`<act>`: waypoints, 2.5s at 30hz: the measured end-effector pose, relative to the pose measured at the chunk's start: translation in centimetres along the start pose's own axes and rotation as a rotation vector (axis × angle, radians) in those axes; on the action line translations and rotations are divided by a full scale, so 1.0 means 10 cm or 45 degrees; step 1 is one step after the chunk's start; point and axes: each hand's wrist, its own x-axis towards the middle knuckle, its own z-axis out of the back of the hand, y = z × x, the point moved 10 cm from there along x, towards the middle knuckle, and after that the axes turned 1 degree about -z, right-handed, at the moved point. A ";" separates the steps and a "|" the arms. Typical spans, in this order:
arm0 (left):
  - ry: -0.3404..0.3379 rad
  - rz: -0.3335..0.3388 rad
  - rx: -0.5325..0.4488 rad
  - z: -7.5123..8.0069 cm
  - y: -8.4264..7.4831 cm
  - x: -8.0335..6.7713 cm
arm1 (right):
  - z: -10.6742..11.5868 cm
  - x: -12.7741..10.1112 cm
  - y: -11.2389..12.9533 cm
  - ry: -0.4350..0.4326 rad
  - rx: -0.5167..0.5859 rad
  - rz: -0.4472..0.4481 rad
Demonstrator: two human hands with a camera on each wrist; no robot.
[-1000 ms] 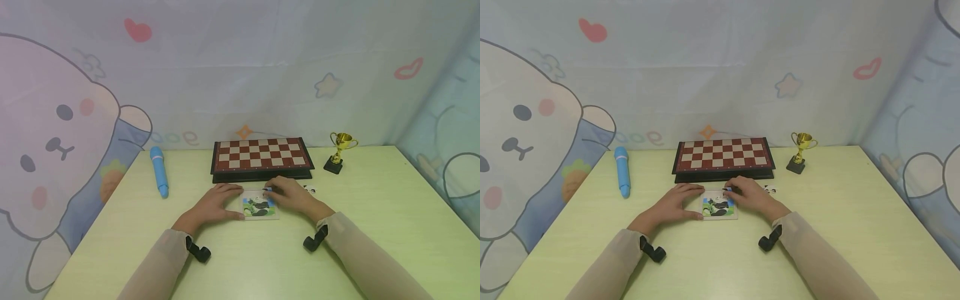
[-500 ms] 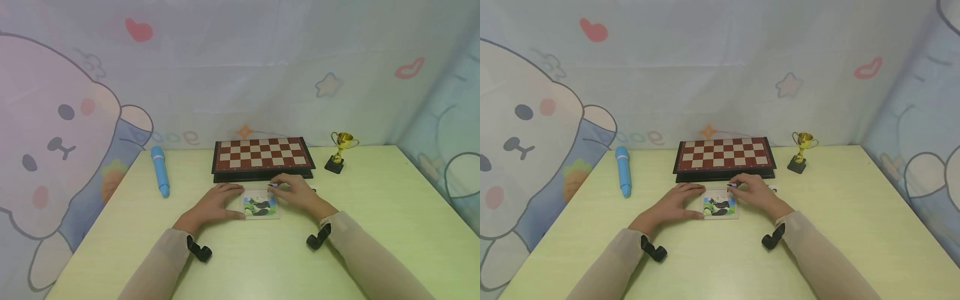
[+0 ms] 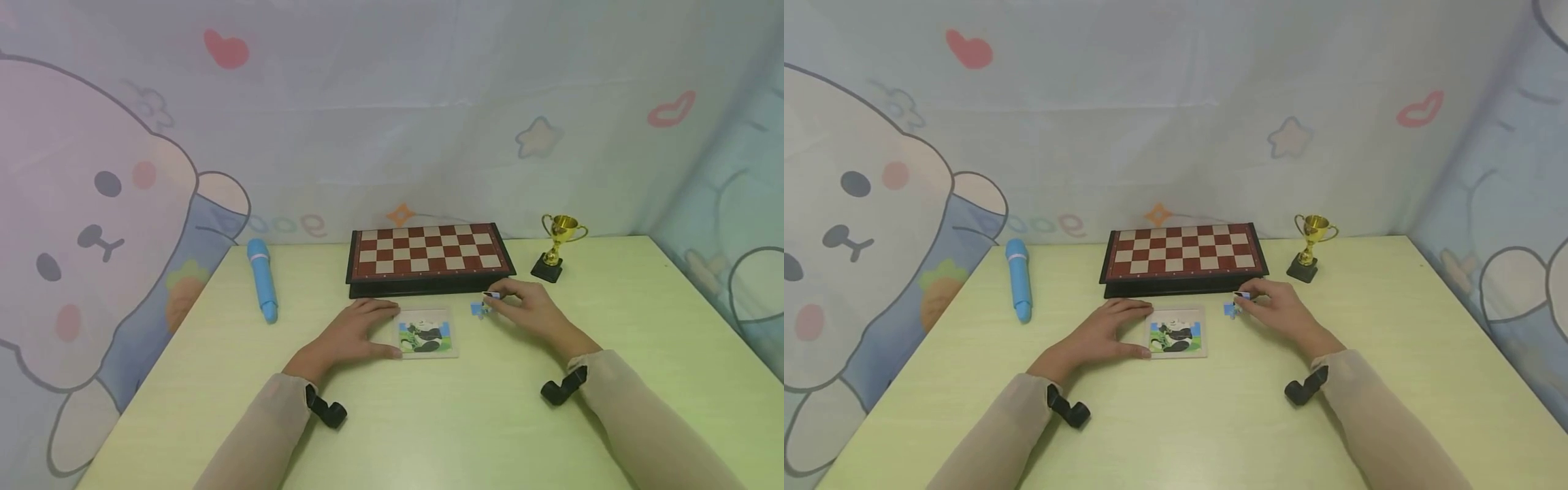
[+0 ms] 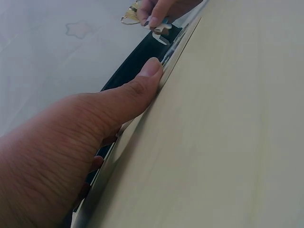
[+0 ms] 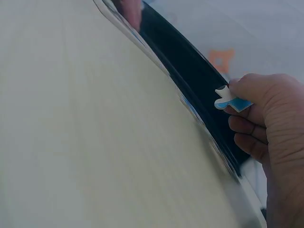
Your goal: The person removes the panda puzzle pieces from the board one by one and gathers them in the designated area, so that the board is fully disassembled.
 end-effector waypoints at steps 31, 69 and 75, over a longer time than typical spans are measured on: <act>0.017 -0.005 -0.021 0.02 -0.02 -0.01 | 0.46 -0.27 -0.68 0.155 -0.209 -0.215; 0.014 -0.012 -0.009 0.03 -0.02 0.00 | 0.45 -0.28 -0.67 0.169 -0.167 -0.189; 0.023 0.002 0.013 0.00 0.01 0.00 | 0.46 -0.27 -0.65 0.153 -0.174 -0.185</act>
